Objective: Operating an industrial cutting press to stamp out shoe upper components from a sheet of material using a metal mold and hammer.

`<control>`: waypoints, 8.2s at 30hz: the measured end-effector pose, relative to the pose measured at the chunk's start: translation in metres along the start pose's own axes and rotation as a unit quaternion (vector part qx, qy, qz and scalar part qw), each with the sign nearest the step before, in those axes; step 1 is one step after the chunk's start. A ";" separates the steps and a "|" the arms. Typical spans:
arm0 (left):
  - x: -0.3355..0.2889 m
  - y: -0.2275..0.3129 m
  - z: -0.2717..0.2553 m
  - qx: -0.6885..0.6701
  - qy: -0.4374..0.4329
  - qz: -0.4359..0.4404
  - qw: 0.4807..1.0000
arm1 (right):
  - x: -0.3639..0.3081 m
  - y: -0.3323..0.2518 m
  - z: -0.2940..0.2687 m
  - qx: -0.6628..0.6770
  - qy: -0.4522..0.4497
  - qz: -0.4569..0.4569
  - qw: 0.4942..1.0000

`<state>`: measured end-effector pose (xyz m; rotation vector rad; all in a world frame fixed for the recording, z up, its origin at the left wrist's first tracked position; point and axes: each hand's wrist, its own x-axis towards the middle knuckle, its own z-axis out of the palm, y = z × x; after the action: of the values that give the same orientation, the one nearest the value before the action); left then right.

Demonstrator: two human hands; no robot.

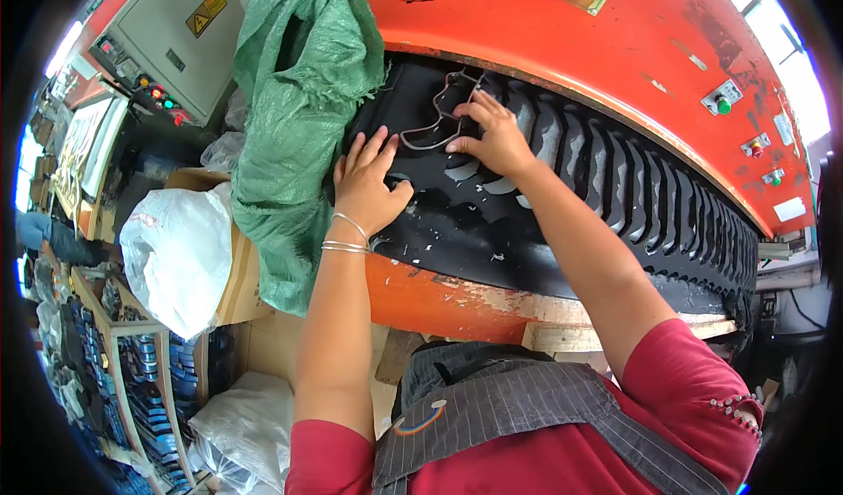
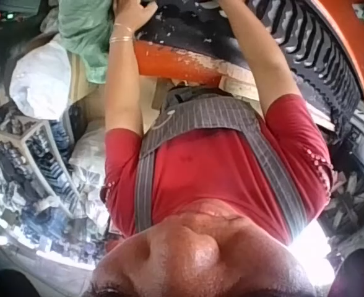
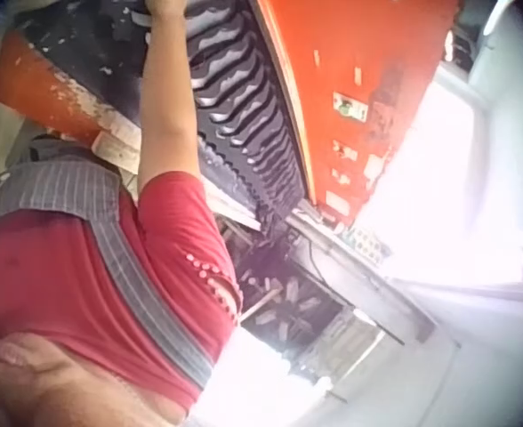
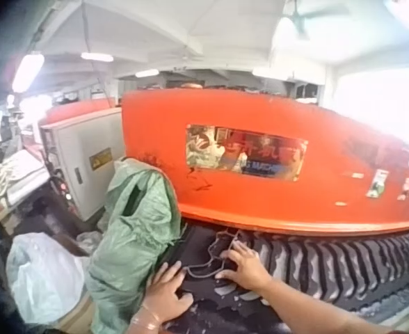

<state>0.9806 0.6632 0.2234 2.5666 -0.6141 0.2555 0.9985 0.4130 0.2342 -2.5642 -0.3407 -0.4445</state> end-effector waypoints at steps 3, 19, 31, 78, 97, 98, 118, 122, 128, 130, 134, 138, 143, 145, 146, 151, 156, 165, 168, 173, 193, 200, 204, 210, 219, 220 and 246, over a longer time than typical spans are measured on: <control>-0.001 0.022 0.005 0.001 0.027 -0.041 0.999 | -0.010 -0.003 0.000 -0.010 0.014 -0.013 1.000; 0.007 0.015 0.032 0.032 0.127 -0.041 0.990 | -0.008 0.001 0.006 0.029 0.061 -0.033 0.997; 0.003 0.013 0.030 0.033 0.135 -0.042 0.989 | -0.008 -0.005 0.002 0.038 0.014 -0.008 0.999; 0.034 0.317 0.117 -0.160 -0.145 0.081 0.973 | -0.286 0.489 -0.594 -0.202 0.619 0.326 0.685; -0.026 0.313 0.130 -0.034 -0.023 0.048 0.998 | -0.071 0.099 -0.308 0.057 0.397 -0.263 0.877; -0.030 0.312 0.126 -0.046 -0.021 0.061 0.997 | -0.069 0.081 -0.292 0.097 0.340 -0.280 0.892; -0.102 0.095 -0.031 -0.215 0.104 -0.037 0.970 | -0.023 -0.107 -0.001 -0.021 -0.162 -0.099 0.982; -0.094 0.050 -0.023 -0.084 0.187 -0.049 0.977 | -0.040 -0.125 0.015 -0.032 -0.114 -0.090 0.989; -0.105 0.053 0.006 0.001 0.102 -0.053 0.993 | -0.052 -0.099 0.030 0.083 -0.012 -0.175 0.981; -0.106 0.054 0.007 0.009 0.076 -0.068 0.995 | -0.047 -0.105 0.019 0.069 0.001 -0.199 0.978; -0.110 0.053 0.000 0.055 0.085 -0.066 0.993 | 0.008 -0.127 -0.088 0.190 0.069 0.128 0.971; -0.104 0.056 -0.002 0.050 0.119 -0.046 0.991 | 0.017 -0.125 -0.193 0.537 0.210 0.008 0.817; -0.092 0.089 -0.018 -0.222 0.142 0.040 0.964 | -0.080 -0.124 -0.207 0.372 0.167 -0.082 0.909; -0.101 0.133 -0.022 -0.679 -0.088 -0.167 0.710 | -0.113 -0.124 -0.185 0.211 0.136 -0.188 0.949; -0.102 0.150 -0.027 -0.789 -0.164 -0.247 0.538 | -0.129 -0.132 -0.177 0.195 0.099 -0.202 0.955; -0.098 0.183 -0.030 -0.915 -0.197 -0.220 0.276 | -0.176 -0.134 -0.170 0.168 -0.140 -0.242 0.945; -0.102 0.188 -0.045 -0.828 -0.149 -0.084 0.534 | -0.199 -0.142 -0.168 0.212 -0.006 -0.002 0.977; -0.117 0.176 -0.055 -0.752 -0.170 -0.065 0.633 | -0.210 -0.146 -0.153 0.147 -0.083 -0.001 0.986; -0.120 0.168 -0.063 -0.764 -0.210 -0.113 0.600 | -0.199 -0.149 -0.152 0.154 -0.133 -0.003 0.979; -0.123 0.162 -0.079 -0.594 -0.155 -0.053 0.787 | -0.198 -0.145 -0.126 0.121 -0.224 -0.062 0.965; -0.121 0.088 -0.082 -0.371 -0.095 -0.147 0.912 | -0.345 -0.082 -0.234 -0.124 -0.047 0.349 0.928; -0.051 0.164 -0.010 -0.444 -0.235 -0.009 0.865 | -0.410 -0.077 -0.251 -0.146 -0.179 0.292 0.928; -0.041 0.167 0.043 -0.320 -0.197 0.034 0.926 | -0.414 -0.047 -0.241 -0.076 -0.217 0.275 0.934; -0.054 0.196 0.032 -0.143 -0.151 0.109 0.972 | -0.397 0.031 -0.286 -0.030 -0.074 0.360 0.930; -0.049 0.241 0.019 0.003 -0.243 0.023 0.970 | -0.399 0.203 -0.351 -0.202 0.161 0.566 0.783; -0.043 0.242 0.017 -0.005 -0.256 0.024 0.966 | -0.398 0.217 -0.357 -0.196 0.151 0.593 0.766; -0.062 0.249 -0.030 -0.049 -0.216 -0.073 0.972 | -0.409 0.254 -0.370 -0.059 0.140 0.586 0.796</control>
<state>0.8074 0.5071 0.3351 2.5673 -0.5657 -0.3851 0.6154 -0.0565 0.2716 -2.2131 1.3506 -0.3261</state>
